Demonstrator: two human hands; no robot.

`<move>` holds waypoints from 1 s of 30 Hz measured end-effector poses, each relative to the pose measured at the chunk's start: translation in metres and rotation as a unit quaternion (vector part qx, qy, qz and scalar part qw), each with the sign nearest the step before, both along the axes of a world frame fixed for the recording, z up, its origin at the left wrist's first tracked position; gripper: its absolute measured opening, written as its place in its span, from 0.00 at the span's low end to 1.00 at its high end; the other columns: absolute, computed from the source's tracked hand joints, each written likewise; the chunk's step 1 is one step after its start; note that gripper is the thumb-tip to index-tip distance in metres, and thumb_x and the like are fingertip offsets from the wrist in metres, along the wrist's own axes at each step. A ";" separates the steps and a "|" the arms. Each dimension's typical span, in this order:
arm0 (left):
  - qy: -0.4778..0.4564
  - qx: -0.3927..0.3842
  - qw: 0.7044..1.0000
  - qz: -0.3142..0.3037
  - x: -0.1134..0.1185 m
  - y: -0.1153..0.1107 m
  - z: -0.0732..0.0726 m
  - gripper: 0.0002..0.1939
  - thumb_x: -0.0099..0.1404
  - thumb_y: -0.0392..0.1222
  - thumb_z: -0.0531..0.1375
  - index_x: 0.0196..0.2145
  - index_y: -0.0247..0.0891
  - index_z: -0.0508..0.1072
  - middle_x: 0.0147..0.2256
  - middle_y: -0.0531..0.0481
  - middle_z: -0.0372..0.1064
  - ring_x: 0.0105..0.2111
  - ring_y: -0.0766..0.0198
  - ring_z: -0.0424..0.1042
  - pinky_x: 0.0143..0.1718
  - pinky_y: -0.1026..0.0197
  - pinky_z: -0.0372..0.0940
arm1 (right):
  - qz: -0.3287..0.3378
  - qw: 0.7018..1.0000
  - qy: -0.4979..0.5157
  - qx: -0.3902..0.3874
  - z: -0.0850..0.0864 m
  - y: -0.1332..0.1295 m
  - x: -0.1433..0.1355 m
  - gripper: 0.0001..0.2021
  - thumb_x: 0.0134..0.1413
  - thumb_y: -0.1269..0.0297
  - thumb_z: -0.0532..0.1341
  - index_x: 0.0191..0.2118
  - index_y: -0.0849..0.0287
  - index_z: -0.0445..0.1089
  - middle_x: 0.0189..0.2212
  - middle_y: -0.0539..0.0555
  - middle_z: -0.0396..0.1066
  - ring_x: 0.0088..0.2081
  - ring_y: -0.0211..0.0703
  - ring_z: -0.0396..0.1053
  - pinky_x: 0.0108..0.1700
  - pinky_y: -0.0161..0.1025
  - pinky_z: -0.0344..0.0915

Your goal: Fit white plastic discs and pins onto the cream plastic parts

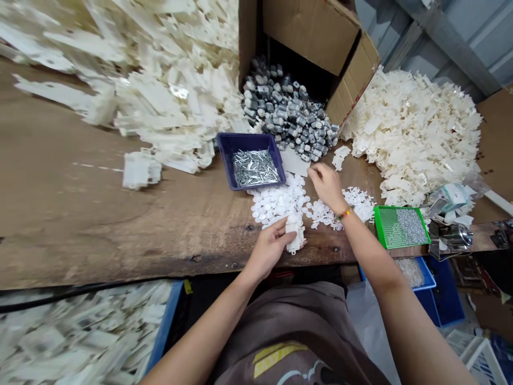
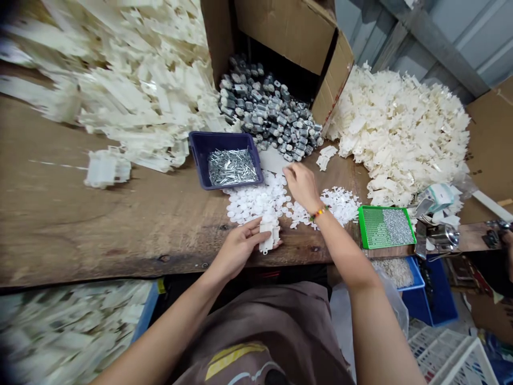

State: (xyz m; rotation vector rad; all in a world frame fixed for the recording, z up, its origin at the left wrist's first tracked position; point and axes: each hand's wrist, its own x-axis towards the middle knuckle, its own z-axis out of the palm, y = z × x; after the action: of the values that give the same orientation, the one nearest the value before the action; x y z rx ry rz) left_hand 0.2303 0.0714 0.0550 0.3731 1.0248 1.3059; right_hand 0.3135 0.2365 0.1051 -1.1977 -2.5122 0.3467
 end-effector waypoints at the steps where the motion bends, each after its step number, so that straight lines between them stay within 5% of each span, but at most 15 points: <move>1: -0.008 -0.005 1.000 0.002 -0.001 0.001 0.002 0.26 0.47 0.40 0.66 0.45 0.32 0.70 0.32 0.48 0.76 0.25 0.62 0.74 0.31 0.60 0.68 | -0.010 0.999 -0.035 0.022 -0.003 0.021 -0.013 0.12 0.63 0.64 0.49 0.38 0.62 0.68 0.39 0.57 0.70 0.40 0.43 0.67 0.44 0.40 0.63; 4: -0.020 -0.005 1.000 0.005 -0.004 0.003 0.007 0.26 0.47 0.40 0.66 0.45 0.33 0.69 0.31 0.49 0.76 0.25 0.62 0.74 0.31 0.61 0.69 | -0.020 0.983 -0.176 0.047 -0.018 0.060 -0.043 0.13 0.59 0.73 0.48 0.46 0.66 0.66 0.48 0.65 0.66 0.42 0.48 0.69 0.44 0.42 0.63; 7: -0.016 -0.006 1.000 0.019 -0.007 0.003 0.011 0.26 0.48 0.40 0.65 0.46 0.34 0.69 0.31 0.50 0.76 0.25 0.63 0.74 0.31 0.61 0.68 | -0.022 0.970 -0.235 0.060 -0.028 0.066 -0.052 0.18 0.57 0.77 0.45 0.51 0.65 0.62 0.47 0.66 0.66 0.43 0.50 0.69 0.45 0.44 0.64; 14: -0.027 0.022 0.999 0.038 -0.011 0.013 0.011 0.23 0.47 0.39 0.65 0.43 0.33 0.69 0.32 0.49 0.76 0.28 0.61 0.75 0.31 0.62 0.67 | -0.036 0.967 -0.242 0.070 -0.033 0.054 -0.040 0.16 0.60 0.67 0.48 0.53 0.62 0.60 0.48 0.65 0.65 0.48 0.54 0.66 0.45 0.45 0.65; 20: -0.003 0.037 0.997 0.064 -0.010 0.018 0.015 0.23 0.46 0.39 0.66 0.41 0.33 0.69 0.33 0.48 0.75 0.29 0.63 0.74 0.33 0.63 0.65 | -0.044 0.973 -0.220 0.046 -0.021 0.056 -0.048 0.14 0.57 0.75 0.49 0.47 0.67 0.64 0.45 0.67 0.68 0.45 0.50 0.68 0.45 0.43 0.64; 24: 0.017 0.033 0.994 0.104 -0.012 0.022 0.013 0.25 0.46 0.38 0.65 0.43 0.32 0.68 0.33 0.48 0.75 0.29 0.64 0.73 0.33 0.63 0.64 | -0.008 0.994 -0.085 -0.062 0.001 0.017 -0.022 0.09 0.59 0.66 0.52 0.38 0.62 0.68 0.34 0.55 0.73 0.36 0.41 0.70 0.39 0.37 0.65; 26: 0.040 0.036 0.990 0.130 -0.010 0.026 0.010 0.25 0.46 0.37 0.64 0.44 0.31 0.68 0.34 0.47 0.75 0.30 0.64 0.73 0.34 0.63 0.64 | 0.051 0.994 -0.006 -0.092 0.006 -0.017 -0.005 0.12 0.63 0.64 0.48 0.42 0.60 0.66 0.32 0.52 0.72 0.30 0.36 0.69 0.34 0.33 0.64; 30: 0.085 0.038 0.978 0.189 0.002 0.029 0.001 0.29 0.46 0.37 0.64 0.48 0.32 0.66 0.40 0.44 0.74 0.39 0.60 0.73 0.40 0.60 0.65 | 0.063 0.995 -0.027 0.077 -0.006 -0.077 0.017 0.13 0.64 0.62 0.48 0.39 0.62 0.66 0.32 0.57 0.72 0.34 0.41 0.69 0.37 0.37 0.63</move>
State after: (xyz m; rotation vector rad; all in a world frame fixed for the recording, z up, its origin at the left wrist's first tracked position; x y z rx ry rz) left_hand 0.2321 0.1000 0.0564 0.3638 1.2320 1.6795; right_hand 0.3306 0.1596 0.0987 -1.0064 -2.6147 0.1494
